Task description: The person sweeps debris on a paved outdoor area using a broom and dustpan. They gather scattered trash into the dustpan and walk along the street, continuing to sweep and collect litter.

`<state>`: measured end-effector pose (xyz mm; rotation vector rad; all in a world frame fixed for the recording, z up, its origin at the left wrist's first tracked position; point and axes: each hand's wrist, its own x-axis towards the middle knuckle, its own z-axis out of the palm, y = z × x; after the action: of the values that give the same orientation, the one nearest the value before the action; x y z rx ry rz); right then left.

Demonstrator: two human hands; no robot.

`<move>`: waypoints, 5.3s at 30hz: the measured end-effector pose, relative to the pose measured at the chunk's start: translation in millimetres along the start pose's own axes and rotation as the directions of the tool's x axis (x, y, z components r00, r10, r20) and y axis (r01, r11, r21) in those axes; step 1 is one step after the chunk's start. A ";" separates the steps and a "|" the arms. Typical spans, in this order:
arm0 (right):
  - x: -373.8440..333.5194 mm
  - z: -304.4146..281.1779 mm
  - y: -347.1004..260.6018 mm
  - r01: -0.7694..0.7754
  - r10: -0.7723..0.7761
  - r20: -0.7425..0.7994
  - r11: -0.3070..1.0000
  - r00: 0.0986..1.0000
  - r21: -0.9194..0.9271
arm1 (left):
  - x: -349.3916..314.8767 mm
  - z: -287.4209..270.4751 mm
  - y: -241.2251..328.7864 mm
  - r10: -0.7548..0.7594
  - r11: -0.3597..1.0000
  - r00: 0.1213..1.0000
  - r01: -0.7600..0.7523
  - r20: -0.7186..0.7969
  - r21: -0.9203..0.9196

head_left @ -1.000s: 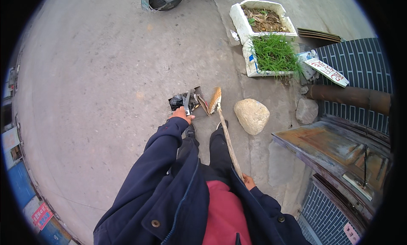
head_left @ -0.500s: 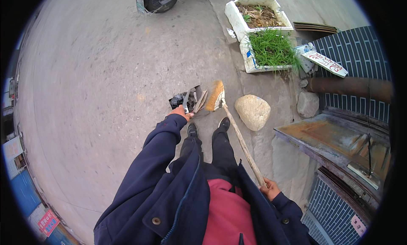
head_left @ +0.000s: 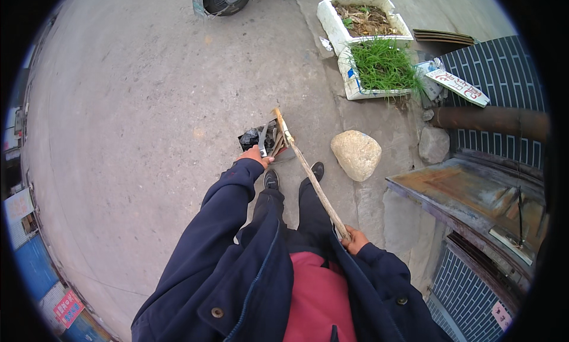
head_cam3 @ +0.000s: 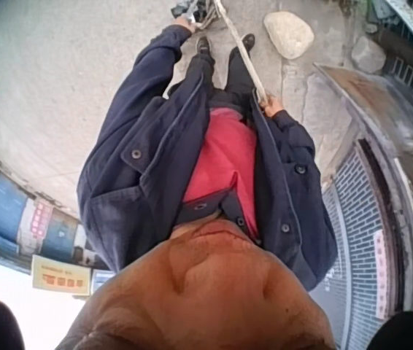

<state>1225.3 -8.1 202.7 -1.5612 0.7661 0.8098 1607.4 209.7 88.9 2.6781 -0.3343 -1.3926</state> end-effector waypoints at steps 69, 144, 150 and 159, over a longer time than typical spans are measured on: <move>-88.4 35.7 -14.7 -0.220 0.182 -0.262 0.968 0.948 -0.123 | -103.1 22.9 -176.2 -0.050 0.993 0.998 0.044 -0.050 -0.112; -101.3 245.9 -74.4 0.115 -0.118 0.020 0.892 0.993 -0.437 | -227.5 132.3 -388.7 -0.379 0.793 0.913 0.235 -0.152 -0.562; -77.1 201.7 -94.2 -0.051 0.000 -0.157 0.946 0.988 -0.321 | -208.2 116.1 -409.5 -0.416 0.733 0.888 0.198 -0.198 -0.651; 60.9 57.8 -151.8 -0.102 -0.327 -0.414 0.668 0.850 -0.737 | -162.8 50.1 -387.4 -0.378 0.772 0.874 0.116 -0.305 -0.625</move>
<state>1380.1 66.0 227.8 -2.6333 0.7297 0.6221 1532.3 625.4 114.8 2.4185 0.4572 -0.7356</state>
